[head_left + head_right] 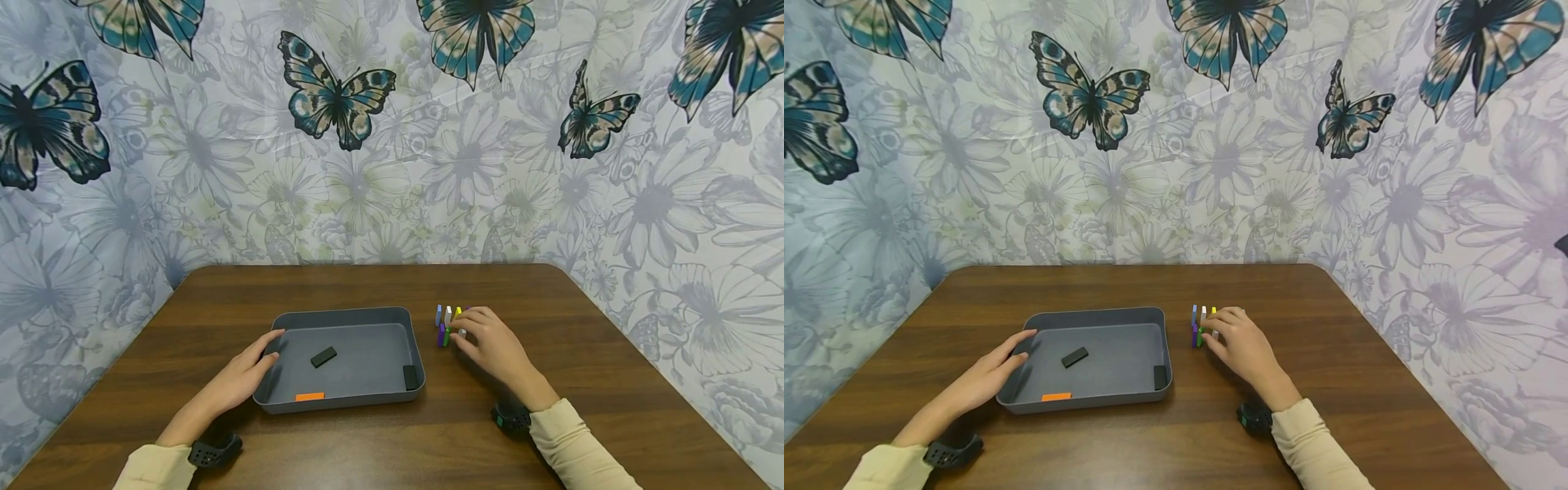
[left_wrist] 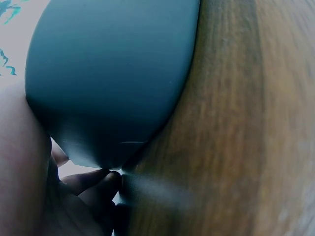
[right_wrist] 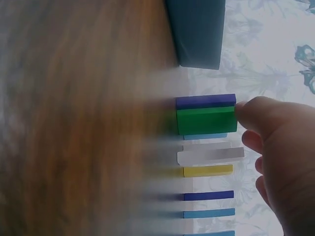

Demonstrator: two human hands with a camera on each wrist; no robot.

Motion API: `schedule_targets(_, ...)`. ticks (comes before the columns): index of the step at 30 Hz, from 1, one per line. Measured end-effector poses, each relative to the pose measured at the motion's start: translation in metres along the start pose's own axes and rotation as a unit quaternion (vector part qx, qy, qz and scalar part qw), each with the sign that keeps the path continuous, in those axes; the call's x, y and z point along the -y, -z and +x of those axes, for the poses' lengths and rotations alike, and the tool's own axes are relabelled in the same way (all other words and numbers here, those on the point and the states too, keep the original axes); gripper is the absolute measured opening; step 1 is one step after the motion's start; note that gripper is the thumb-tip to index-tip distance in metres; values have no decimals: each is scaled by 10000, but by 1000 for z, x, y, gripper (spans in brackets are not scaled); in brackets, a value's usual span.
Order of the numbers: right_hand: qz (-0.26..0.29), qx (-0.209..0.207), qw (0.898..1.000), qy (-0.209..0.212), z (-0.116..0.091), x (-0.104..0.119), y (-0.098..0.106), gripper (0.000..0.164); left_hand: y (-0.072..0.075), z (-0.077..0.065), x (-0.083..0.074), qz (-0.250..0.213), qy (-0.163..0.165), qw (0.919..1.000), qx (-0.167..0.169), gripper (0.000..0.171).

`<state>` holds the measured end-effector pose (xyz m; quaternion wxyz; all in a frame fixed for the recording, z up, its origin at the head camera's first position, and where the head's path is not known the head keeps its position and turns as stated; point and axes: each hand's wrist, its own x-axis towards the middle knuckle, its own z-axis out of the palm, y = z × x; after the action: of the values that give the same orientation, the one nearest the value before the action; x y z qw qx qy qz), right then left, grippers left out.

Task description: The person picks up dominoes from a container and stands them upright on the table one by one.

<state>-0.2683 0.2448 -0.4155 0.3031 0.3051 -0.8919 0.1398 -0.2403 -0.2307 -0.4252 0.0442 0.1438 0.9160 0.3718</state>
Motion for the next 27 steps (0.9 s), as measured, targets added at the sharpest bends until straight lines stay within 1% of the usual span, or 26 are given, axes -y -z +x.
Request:
schedule_targets(6,-54,65,10000,11,-1,0,-1,19,0,0,1,-29,-9,10000,34,57)
schedule_targets(12,-55,32,10000,17,0,1,-2,17,0,1,2,-16,-10,10000,16,56)
schedule_targets(19,-71,125,9997,-188,1,2,-3,12,0,1,2,-7,-14,10000,-8,57)
schedule_targets(27,-113,17,9997,-209,2,4,-3,11,-1,1,2,1,-3,10000,0,57)
